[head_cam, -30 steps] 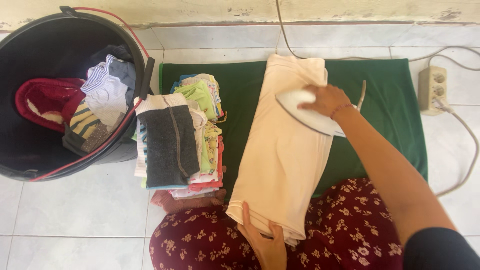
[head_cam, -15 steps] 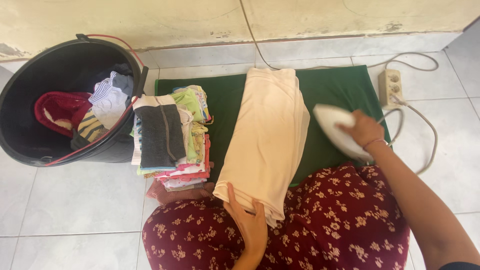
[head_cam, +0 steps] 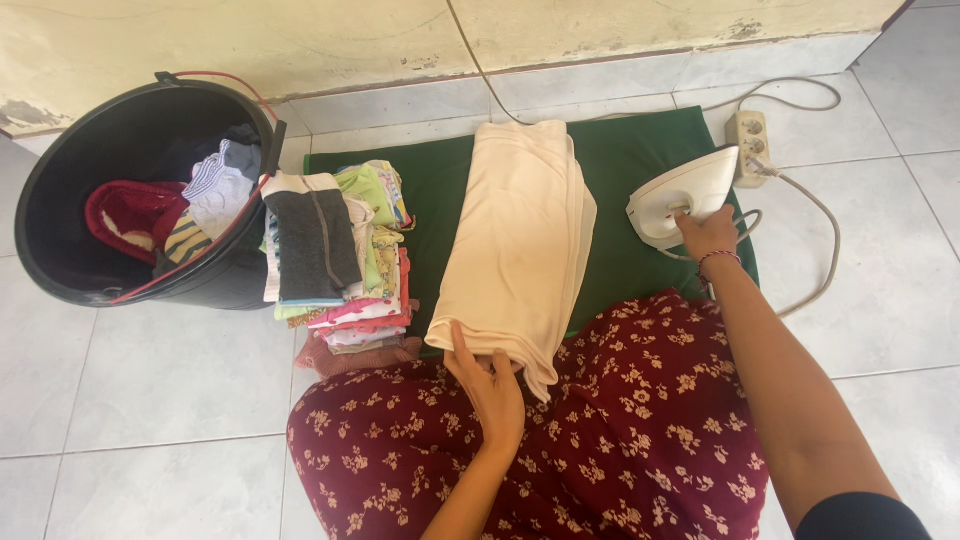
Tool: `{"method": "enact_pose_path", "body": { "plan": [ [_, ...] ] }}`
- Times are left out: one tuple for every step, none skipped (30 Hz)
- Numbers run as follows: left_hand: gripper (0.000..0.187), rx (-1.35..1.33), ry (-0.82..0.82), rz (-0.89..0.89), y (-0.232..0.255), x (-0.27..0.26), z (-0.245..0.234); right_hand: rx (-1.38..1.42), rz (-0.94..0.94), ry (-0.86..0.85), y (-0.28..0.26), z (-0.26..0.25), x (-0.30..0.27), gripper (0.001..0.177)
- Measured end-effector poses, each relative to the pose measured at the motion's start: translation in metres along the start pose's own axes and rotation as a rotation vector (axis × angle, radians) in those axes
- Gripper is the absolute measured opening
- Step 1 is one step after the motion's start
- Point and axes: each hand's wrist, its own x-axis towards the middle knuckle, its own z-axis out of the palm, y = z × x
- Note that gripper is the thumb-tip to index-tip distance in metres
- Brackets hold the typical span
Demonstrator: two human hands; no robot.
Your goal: The person irons several small clothing items one by one on a green mat, including a light green top, a white ribbed top, striped socks, and a beige garment. Each item is smoothed, ironed, folded, and stacked on a growing pile.
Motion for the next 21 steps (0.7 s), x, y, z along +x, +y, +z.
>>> {"method": "enact_pose_path", "body": {
  "plan": [
    [0.071,-0.017,-0.006,0.032,0.000,0.001,0.001,-0.013,0.015,-0.039,0.002,-0.002,-0.001,0.076],
    [0.070,-0.035,-0.013,0.065,0.000,0.001,0.002,-0.027,0.030,-0.077,0.003,-0.004,-0.002,0.077],
    [0.071,-0.029,-0.015,0.048,0.000,0.002,0.003,0.003,0.003,-0.055,0.000,-0.005,-0.003,0.077],
    [0.071,-0.024,-0.017,0.032,0.002,0.003,0.003,0.033,-0.024,-0.033,-0.006,-0.005,-0.008,0.077],
    [0.072,-0.016,-0.017,0.014,0.003,0.003,0.002,0.064,-0.049,-0.013,-0.011,-0.004,-0.017,0.077],
    [0.071,-0.030,-0.020,0.034,0.004,0.004,0.002,0.045,-0.136,0.212,-0.020,-0.004,-0.028,0.073],
    [0.071,-0.044,-0.023,0.051,0.006,0.004,0.001,0.023,-0.222,0.436,-0.032,-0.002,-0.043,0.070],
    [0.071,-0.058,-0.025,0.069,0.008,0.005,0.001,0.000,-0.308,0.660,-0.046,0.000,-0.060,0.068],
    [0.070,-0.060,-0.029,0.063,0.011,0.006,0.002,0.043,-0.431,0.636,-0.062,-0.001,-0.078,0.066],
    [0.069,-0.063,-0.033,0.058,0.013,0.007,0.003,0.086,-0.553,0.608,-0.077,-0.001,-0.100,0.065],
    [0.068,-0.064,-0.037,0.051,0.016,0.007,0.004,0.255,-0.406,0.205,-0.092,-0.002,-0.128,0.051],
    [0.068,-0.094,-0.045,0.069,0.018,0.008,0.005,0.409,-0.262,-0.206,-0.104,0.000,-0.160,0.038],
    [0.068,-0.123,-0.053,0.087,0.020,0.008,0.008,0.507,-0.325,-0.567,-0.116,0.000,-0.191,0.058],
    [0.067,-0.152,-0.061,0.106,0.022,0.008,0.010,0.312,-0.730,-0.656,-0.126,-0.002,-0.219,0.078],
    [0.069,-0.147,-0.083,0.133,0.023,0.007,0.010,0.237,-0.873,-0.676,-0.132,-0.003,-0.247,0.098],
    [0.070,-0.142,-0.105,0.159,0.024,0.006,0.011,0.158,-1.015,-0.694,-0.137,-0.003,-0.270,0.119],
    [0.072,-0.138,-0.126,0.185,0.025,0.005,0.012,0.127,-0.877,-0.625,-0.143,-0.002,-0.286,0.112],
    [0.074,-0.132,-0.135,0.182,0.025,0.004,0.013,0.095,-0.738,-0.556,-0.148,0.000,-0.298,0.105],
    [0.075,-0.125,-0.144,0.178,0.025,0.005,0.011,0.066,-0.600,-0.487,-0.152,0.000,-0.304,0.099],
    [0.077,-0.117,-0.153,0.175,0.026,0.008,0.009,0.000,-0.586,-0.443,-0.155,-0.001,-0.304,0.079],
    [0.077,0.007,-0.142,0.208,0.026,0.010,0.005,-0.065,-0.571,-0.402,-0.159,-0.002,-0.301,0.061]
  ]
}}
